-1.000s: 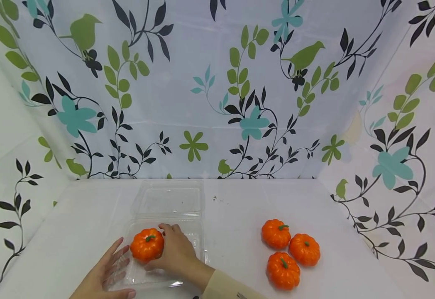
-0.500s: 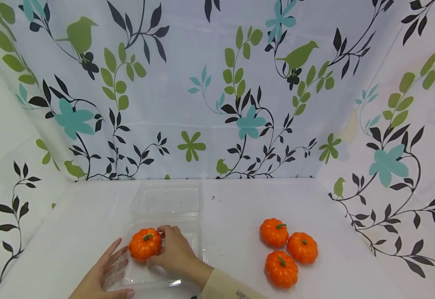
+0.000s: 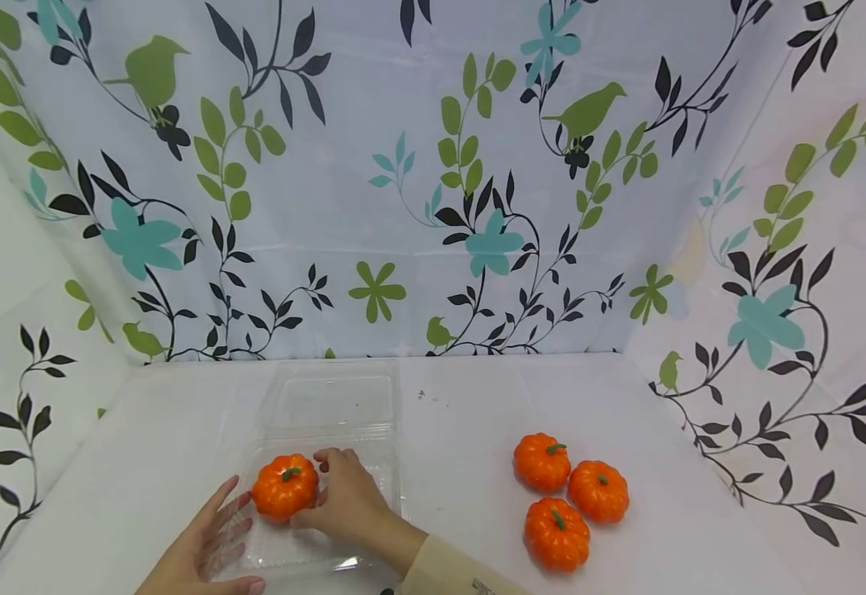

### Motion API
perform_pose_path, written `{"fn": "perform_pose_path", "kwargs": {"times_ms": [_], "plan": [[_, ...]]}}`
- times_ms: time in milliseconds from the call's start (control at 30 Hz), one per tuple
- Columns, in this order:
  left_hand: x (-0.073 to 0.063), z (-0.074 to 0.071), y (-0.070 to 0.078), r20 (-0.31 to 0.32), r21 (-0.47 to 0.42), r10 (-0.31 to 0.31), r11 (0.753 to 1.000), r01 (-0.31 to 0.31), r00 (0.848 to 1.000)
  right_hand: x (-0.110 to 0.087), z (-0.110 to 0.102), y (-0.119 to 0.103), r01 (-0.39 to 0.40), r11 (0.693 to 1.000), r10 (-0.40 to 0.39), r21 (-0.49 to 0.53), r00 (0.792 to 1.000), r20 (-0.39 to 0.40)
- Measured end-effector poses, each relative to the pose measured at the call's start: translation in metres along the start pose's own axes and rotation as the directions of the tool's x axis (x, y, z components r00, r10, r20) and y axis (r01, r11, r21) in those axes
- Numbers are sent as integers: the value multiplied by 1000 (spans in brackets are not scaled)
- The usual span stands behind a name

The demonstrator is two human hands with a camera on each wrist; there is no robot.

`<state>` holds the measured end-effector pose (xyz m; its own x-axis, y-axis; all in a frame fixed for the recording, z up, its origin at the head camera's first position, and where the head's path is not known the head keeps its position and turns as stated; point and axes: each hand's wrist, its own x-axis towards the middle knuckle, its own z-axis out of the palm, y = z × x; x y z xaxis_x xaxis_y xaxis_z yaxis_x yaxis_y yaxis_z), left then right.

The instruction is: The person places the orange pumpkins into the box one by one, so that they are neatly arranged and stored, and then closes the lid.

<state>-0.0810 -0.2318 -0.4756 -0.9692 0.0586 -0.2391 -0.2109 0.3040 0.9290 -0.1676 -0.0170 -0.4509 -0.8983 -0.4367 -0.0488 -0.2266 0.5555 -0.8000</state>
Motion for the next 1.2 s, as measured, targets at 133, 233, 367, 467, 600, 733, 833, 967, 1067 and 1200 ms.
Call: {"fn": "perform_pose_path", "kwargs": {"times_ms": [133, 233, 367, 467, 600, 733, 833, 967, 1067, 1200], "plan": [[-1, 0, 1, -6, 8, -14, 1000, 14, 1000, -6, -4, -1, 17, 997, -19, -72, 1000, -22], [-1, 0, 1, -5, 19, -11, 1000, 11, 1000, -12, -7, -2, 42, 992, -49, -121, 998, -50], [-2, 1, 2, -8, 2, -3, 1000, 3, 1000, -21, -15, -5, 132, 979, -147, -153, 985, -92], [-3, 1, 3, -8, -7, -9, 1000, 9, 1000, -27, -22, -7, 217, 964, -236, -152, 964, -119], [-3, 1, 5, -8, -3, -31, 1000, 31, 999, -36, -36, -7, 294, 944, -316, -150, 936, -156], [-4, 1, 7, -16, 3, -52, 999, 52, 999, -44, -52, -5, 326, 931, -354, -167, 916, -189], [-4, 1, 7, -22, 16, -65, 998, 65, 998, -51, -65, -3, 316, 934, -348, -168, 913, -215], [-4, 1, 7, -27, 17, -74, 997, 74, 997, -60, -81, 1, 277, 947, -312, -162, 914, -261], [-5, 1, 6, -30, 13, -79, 997, 79, 996, -67, -92, 5, 246, 955, -286, -166, 911, -298], [-5, 2, 7, -33, 8, -79, 997, 80, 996, -76, -105, 13, 224, 957, -276, -184, 899, -339]]}}
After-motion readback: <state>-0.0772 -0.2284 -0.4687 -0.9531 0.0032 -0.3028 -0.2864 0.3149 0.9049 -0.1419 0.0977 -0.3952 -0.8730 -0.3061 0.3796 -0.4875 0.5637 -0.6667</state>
